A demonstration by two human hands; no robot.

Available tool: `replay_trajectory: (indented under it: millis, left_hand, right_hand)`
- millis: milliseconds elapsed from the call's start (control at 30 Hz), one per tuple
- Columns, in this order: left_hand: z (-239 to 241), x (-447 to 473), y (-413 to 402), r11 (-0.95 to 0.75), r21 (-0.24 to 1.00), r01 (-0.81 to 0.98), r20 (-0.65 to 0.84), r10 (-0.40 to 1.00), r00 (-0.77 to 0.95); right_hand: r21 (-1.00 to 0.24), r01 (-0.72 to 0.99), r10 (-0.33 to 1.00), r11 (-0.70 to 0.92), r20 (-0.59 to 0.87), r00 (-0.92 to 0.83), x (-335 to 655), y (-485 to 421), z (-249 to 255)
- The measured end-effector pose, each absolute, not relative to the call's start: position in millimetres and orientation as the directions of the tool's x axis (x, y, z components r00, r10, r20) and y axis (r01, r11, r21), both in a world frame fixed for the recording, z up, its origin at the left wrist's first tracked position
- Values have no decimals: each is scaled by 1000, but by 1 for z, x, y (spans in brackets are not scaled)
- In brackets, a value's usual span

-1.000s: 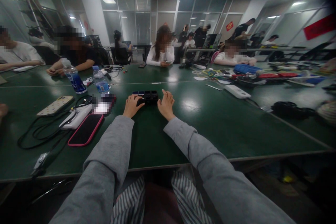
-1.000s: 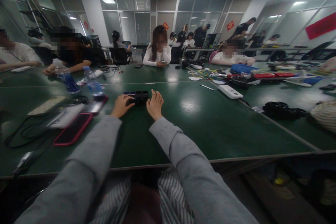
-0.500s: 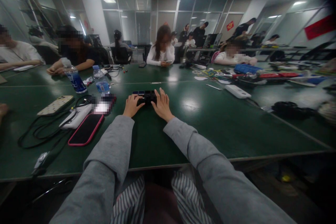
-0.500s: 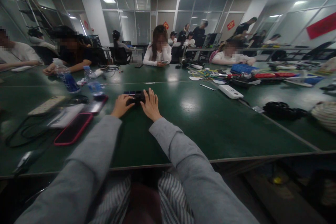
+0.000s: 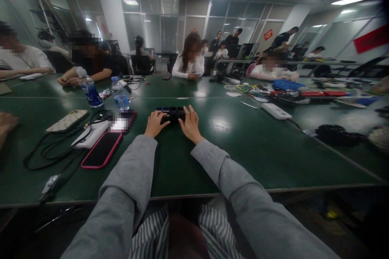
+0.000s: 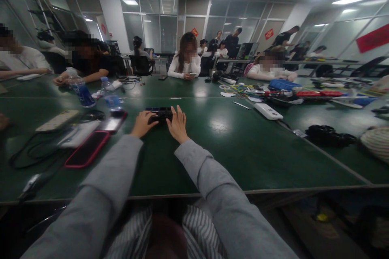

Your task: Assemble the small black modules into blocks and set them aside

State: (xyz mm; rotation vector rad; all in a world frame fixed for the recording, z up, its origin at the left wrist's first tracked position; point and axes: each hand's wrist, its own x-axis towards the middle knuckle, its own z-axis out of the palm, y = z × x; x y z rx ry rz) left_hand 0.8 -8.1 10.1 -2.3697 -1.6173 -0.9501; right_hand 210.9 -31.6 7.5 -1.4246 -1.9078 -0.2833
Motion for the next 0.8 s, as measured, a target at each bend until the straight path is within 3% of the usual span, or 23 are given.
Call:
replay_trajectory:
  millis: [800]
  left_hand:
    - [11,0,-10,-405,212,889,538,808,240]
  right_hand:
    - [-279,878,739,389,663,-117,211,-40,12]
